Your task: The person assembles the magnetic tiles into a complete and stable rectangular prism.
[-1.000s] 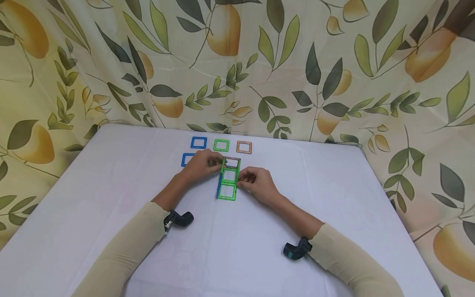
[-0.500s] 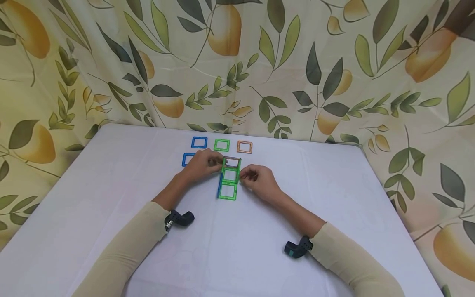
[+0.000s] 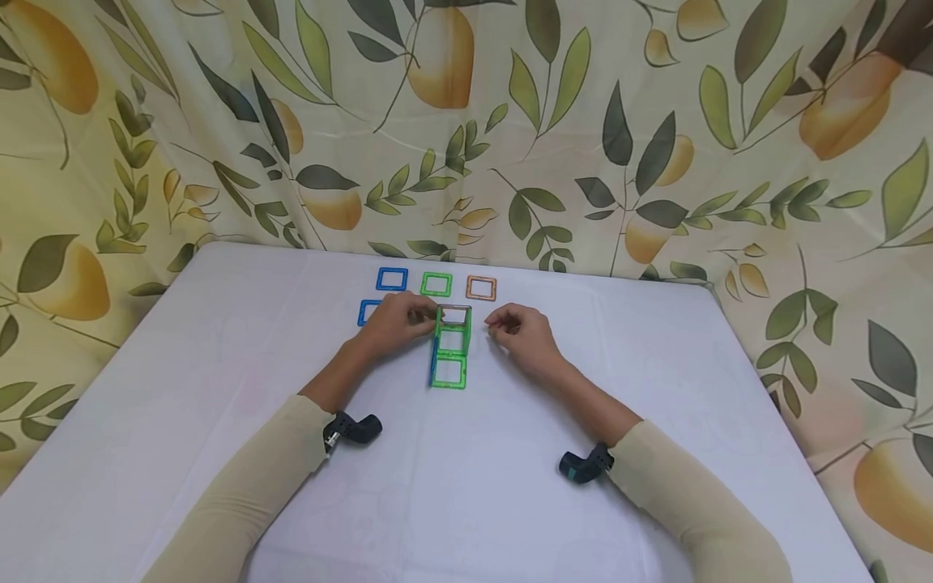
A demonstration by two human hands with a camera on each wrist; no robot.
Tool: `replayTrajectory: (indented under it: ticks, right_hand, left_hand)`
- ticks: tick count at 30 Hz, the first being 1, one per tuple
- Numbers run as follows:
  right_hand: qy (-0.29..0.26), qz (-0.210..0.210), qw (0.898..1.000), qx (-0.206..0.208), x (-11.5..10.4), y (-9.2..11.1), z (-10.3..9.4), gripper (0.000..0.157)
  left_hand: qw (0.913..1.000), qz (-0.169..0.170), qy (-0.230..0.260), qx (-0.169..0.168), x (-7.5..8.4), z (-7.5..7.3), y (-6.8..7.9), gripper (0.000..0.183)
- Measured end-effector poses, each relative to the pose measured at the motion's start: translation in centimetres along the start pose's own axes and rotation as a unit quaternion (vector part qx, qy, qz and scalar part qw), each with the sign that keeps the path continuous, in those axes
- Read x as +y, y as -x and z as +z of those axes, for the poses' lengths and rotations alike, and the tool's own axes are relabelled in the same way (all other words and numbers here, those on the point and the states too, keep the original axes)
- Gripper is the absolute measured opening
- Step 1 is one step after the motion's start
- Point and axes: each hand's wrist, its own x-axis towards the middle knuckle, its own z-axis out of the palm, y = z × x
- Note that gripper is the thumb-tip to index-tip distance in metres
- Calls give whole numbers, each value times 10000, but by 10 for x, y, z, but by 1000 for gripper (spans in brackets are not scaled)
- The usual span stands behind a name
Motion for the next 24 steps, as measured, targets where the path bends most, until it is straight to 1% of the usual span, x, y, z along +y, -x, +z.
replayTrajectory:
  ticks: [6, 10, 15, 20, 24]
  right_hand:
    - [295, -73, 9995, 117, 4, -10, -4, 13]
    - [419, -39, 9989, 189, 6, -16, -7, 12]
    - [409, 52, 9989, 203, 7, -24, -11, 12]
    - [385, 7, 9991, 185, 10, -34, -15, 15]
    - [490, 36, 9987, 151, 14, -43, -18, 19]
  left_hand:
    - [10000, -88, 12, 45, -2, 1, 1, 17]
    - [9999, -105, 48, 60, -1, 2, 2, 17]
    - [9999, -111, 68, 61, 0, 1, 2, 17]
    - [9999, -117, 61, 35, 1, 0, 1, 17]
    - [9999, -85, 88, 50, 1, -1, 0, 17]
